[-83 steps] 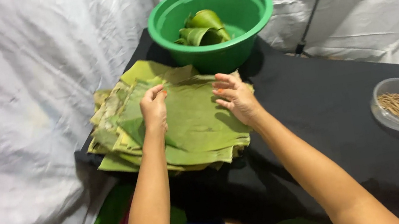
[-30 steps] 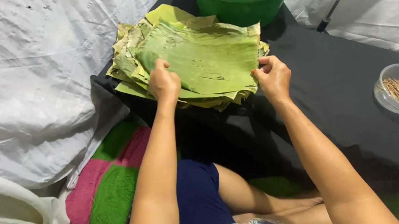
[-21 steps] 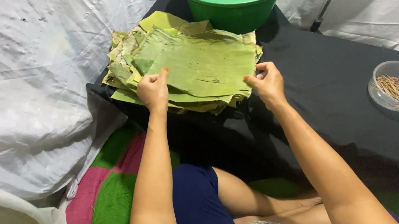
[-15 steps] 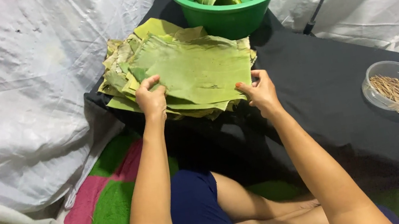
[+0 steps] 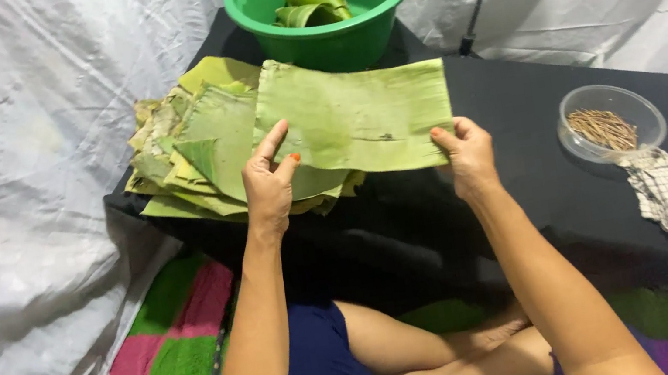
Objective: Preparing banana leaves by wiping them clean and folding them into cones secured with small wooden sticks.
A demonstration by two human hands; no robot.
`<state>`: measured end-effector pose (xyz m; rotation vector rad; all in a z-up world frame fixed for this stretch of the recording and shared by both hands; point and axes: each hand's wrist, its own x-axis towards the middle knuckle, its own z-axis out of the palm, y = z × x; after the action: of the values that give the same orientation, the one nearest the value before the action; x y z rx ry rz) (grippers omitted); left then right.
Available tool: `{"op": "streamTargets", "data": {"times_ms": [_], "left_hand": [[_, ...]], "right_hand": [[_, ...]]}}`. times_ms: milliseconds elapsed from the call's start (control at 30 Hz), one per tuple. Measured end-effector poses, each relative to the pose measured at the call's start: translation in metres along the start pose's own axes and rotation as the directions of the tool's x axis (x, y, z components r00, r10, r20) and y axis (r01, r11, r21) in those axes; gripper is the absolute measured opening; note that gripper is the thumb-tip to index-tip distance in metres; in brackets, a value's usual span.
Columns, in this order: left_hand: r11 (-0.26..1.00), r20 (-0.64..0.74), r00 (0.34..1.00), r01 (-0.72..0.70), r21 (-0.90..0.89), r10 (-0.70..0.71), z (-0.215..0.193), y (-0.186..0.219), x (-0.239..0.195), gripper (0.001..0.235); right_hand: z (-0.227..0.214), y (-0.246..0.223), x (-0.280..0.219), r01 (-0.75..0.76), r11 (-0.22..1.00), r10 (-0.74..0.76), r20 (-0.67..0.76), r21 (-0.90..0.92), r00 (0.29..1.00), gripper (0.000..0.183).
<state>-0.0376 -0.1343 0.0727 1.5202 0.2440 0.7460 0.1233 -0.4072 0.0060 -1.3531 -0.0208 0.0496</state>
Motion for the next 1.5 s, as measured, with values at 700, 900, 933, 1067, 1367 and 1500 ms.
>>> {"op": "streamTargets", "data": {"times_ms": [700, 900, 933, 1067, 1367, 1500], "left_hand": [[0.924, 0.44, 0.888, -0.052, 0.38, -0.13, 0.186, -0.119, -0.071, 0.055], [0.912, 0.391, 0.899, 0.021, 0.41, -0.197, 0.183, -0.115, -0.071, 0.042], [0.911, 0.395, 0.897, 0.021, 0.411, -0.199, 0.182, -0.117, -0.073, 0.042], [0.879, 0.371, 0.91, -0.018, 0.477, -0.183, 0.182, -0.126, -0.077, 0.041], [0.856, 0.355, 0.9, 0.038, 0.515, -0.253, 0.193, -0.125, -0.043, 0.037], [0.855, 0.368, 0.909, -0.025, 0.519, -0.196, 0.215, -0.119, -0.03, 0.033]], "right_hand": [[-0.263, -0.013, -0.02, 0.101, 0.791, -0.297, -0.235, -0.604, 0.925, 0.009], [-0.281, -0.044, 0.005, 0.095, 0.184, -0.448, 0.002, -0.978, 0.894, 0.045], [-0.29, -0.037, 0.017, 0.09, 0.185, -0.447, -0.002, -0.979, 0.895, 0.045], [-0.32, -0.026, 0.059, 0.003, -0.027, -0.5, 0.017, -1.0, 0.866, 0.011], [-0.355, -0.027, 0.086, -0.037, -0.21, -0.639, 0.108, -0.977, 0.762, 0.008], [-0.36, -0.021, 0.075, 0.048, -0.171, -0.614, 0.144, -0.984, 0.776, 0.021]]}}
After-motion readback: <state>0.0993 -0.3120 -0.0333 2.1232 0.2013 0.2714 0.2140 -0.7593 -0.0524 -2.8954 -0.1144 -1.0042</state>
